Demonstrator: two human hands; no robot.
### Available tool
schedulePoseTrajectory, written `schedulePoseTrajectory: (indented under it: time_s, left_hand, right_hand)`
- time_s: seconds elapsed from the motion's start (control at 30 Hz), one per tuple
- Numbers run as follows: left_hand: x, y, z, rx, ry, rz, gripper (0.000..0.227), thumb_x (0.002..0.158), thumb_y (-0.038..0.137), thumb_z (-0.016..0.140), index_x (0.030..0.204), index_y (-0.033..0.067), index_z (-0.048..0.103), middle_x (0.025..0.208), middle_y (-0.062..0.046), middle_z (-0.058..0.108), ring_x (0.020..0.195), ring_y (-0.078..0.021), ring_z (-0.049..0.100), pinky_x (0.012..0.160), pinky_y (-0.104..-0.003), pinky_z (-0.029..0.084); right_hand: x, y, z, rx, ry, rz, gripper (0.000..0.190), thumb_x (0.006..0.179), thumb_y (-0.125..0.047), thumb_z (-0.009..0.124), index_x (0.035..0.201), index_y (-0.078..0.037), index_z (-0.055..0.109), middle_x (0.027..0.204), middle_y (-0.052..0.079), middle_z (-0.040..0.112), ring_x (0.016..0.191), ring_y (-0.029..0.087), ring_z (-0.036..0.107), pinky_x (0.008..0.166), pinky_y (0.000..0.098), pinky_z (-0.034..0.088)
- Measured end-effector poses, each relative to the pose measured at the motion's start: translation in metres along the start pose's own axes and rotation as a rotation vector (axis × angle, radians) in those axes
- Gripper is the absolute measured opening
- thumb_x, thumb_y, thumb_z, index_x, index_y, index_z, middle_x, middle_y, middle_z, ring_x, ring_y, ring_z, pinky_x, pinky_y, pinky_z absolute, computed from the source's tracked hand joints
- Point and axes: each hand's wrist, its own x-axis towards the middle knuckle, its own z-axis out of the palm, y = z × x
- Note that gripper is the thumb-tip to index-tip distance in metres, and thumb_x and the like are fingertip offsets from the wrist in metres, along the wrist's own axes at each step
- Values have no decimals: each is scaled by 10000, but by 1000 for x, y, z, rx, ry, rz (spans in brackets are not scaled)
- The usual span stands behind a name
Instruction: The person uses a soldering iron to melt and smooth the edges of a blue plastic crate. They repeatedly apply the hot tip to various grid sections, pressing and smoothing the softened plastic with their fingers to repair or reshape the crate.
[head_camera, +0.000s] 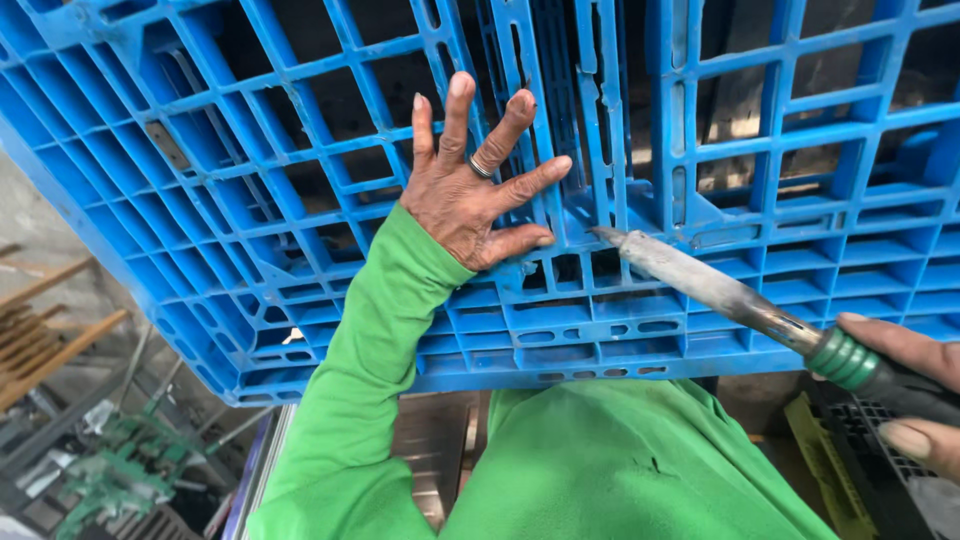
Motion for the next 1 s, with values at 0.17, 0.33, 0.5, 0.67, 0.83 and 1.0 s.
schedulePoseTrajectory:
  time_s: [0.17,0.33,0.5,0.67,0.83,1.0]
  left_hand:
    - [5,-3,1,-33,-4,-40,671,953,835,555,1527,494,495,1725,38,95,1565,-362,-137,1215,-778,-15]
    - [2,-7,2,-35,-38,-39,657,1011,811,539,1579,495,444,1741,37,77,1580,-361,-134,1234,-777,22]
    - [-1,-9,1,-74,-47,-49,699,1000,778,598,1601,487,394,1736,34,75,1588,-357,-101,1242,-779,56]
    - [1,-9,0,-127,-49,-71,739,958,722,698,1585,478,394,1727,30,94,1574,-364,-69,1225,-791,71]
    - [3,-7,-2,-139,2,-63,730,957,663,730,1586,462,417,1733,22,83,1588,-355,-67,1230,-788,101]
    - [3,-6,-6,-122,21,-53,706,966,639,746,1575,468,433,1737,28,101,1601,-365,-20,1237,-784,117]
  right_hand:
    - [37,-49,-21,-292,-153,81,883,784,-345,802,1588,-148,497,1212,93,762,1118,236,740,1041,409,545]
    - [56,-85,-22,-338,-245,111,859,780,-303,813,1566,-173,491,1229,65,763,1136,211,724,1015,396,493]
    - [62,-105,-8,-504,-161,62,872,650,-149,829,1484,-209,583,1198,54,766,1118,199,717,1017,363,523]
    - [60,-113,2,-670,-104,90,891,635,-176,844,1471,-276,552,1020,12,687,933,162,648,855,340,521]
    - [59,-123,-3,-792,-141,146,914,620,-203,858,1458,-343,521,843,-30,608,748,124,580,693,318,518]
    - [63,-131,-5,-1023,-201,7,904,625,-207,837,1445,-387,500,711,-59,555,610,102,514,562,325,499]
